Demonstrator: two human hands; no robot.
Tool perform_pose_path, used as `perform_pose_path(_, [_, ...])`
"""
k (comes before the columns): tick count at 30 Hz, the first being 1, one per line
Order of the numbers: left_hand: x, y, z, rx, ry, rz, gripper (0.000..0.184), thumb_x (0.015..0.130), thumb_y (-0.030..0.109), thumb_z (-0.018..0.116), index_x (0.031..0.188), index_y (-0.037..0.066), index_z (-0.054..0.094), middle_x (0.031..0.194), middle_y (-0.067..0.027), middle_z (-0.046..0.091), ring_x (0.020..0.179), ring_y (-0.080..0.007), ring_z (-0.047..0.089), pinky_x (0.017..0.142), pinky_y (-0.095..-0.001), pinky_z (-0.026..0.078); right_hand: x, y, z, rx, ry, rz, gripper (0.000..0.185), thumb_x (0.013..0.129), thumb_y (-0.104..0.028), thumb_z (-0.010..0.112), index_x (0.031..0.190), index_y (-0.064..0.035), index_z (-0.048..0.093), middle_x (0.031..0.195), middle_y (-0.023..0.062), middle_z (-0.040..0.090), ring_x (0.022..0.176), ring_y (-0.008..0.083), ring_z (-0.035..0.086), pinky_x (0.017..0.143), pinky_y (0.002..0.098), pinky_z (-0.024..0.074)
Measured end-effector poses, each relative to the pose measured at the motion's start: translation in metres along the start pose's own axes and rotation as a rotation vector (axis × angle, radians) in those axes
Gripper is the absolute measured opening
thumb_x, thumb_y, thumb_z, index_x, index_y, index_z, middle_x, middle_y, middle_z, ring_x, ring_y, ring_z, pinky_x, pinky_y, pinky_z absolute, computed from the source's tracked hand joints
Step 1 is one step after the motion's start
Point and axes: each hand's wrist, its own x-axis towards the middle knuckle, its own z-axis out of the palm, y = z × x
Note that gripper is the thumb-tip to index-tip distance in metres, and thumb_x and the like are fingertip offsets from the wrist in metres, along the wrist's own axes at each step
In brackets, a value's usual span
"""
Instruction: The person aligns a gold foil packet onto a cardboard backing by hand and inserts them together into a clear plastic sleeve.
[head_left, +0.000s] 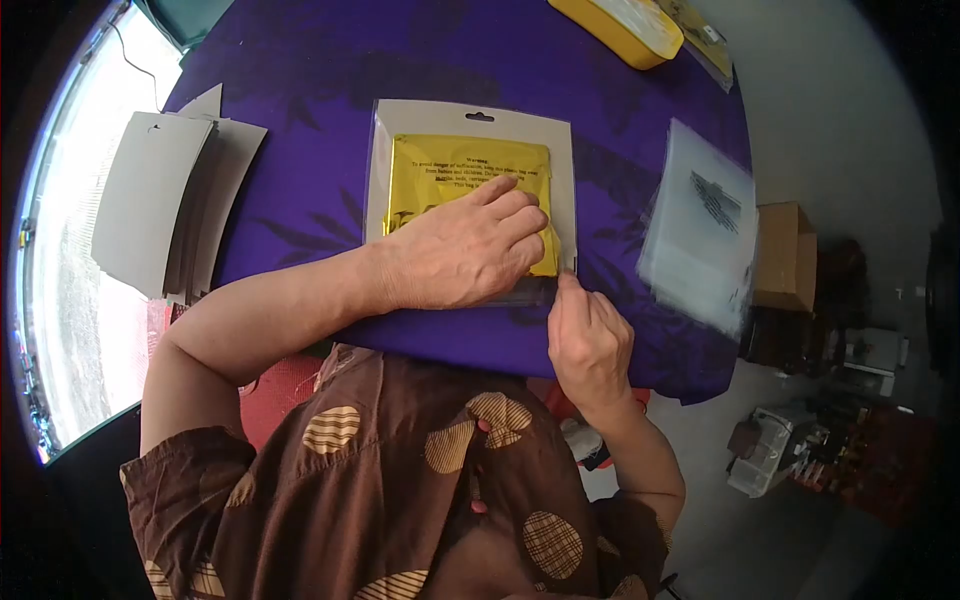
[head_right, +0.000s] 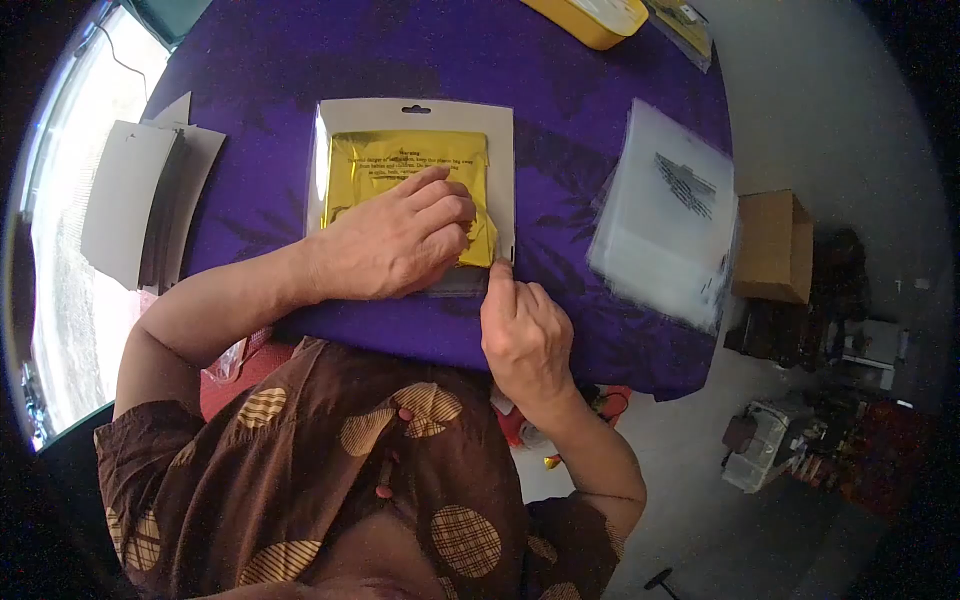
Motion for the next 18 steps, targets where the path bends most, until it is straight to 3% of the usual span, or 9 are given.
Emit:
perform_pose_path(7, [0.0, 0.0, -0.002, -0.011, -0.035, -0.012, 0.028, 0.075, 0.01, 0.07, 0.096, 0.0, 0.055, 0.106, -0.0152, 0.055, 0.107, -0.0326, 0.055, 0.104, -0.0509, 0.042, 0.005, 0.006, -0.008, 0.278, -0.044, 0.161, 0.016, 0.086, 0.004, 0.063, 0.102, 0.0043, 0.062, 0.073, 0.0191, 0.065, 0.069, 0.0328, 0.068, 0.062, 0.0414, 0.054])
perform_pose_path(15, [0.001, -0.001, -0.002, -0.042, -0.027, -0.091, 0.025, 0.082, 0.008, 0.062, 0.104, -0.002, 0.057, 0.112, -0.0177, 0.055, 0.11, -0.0346, 0.054, 0.095, -0.0413, 0.047, 0.007, 0.012, -0.01, 0.359, -0.046, 0.168, 0.016, 0.086, 0.004, 0.063, 0.102, 0.004, 0.064, 0.079, 0.0174, 0.067, 0.073, 0.0323, 0.069, 0.064, 0.0402, 0.0546])
perform_pose_path(18, [0.002, -0.001, 0.0, -0.024, -0.025, -0.096, 0.029, 0.084, 0.009, 0.062, 0.11, -0.002, 0.057, 0.112, -0.0175, 0.055, 0.11, -0.0339, 0.054, 0.096, -0.0421, 0.047, 0.006, 0.015, -0.009, 0.394, -0.049, 0.166, 0.016, 0.086, 0.003, 0.064, 0.103, 0.0032, 0.064, 0.081, 0.0173, 0.068, 0.073, 0.0322, 0.069, 0.064, 0.0401, 0.0547])
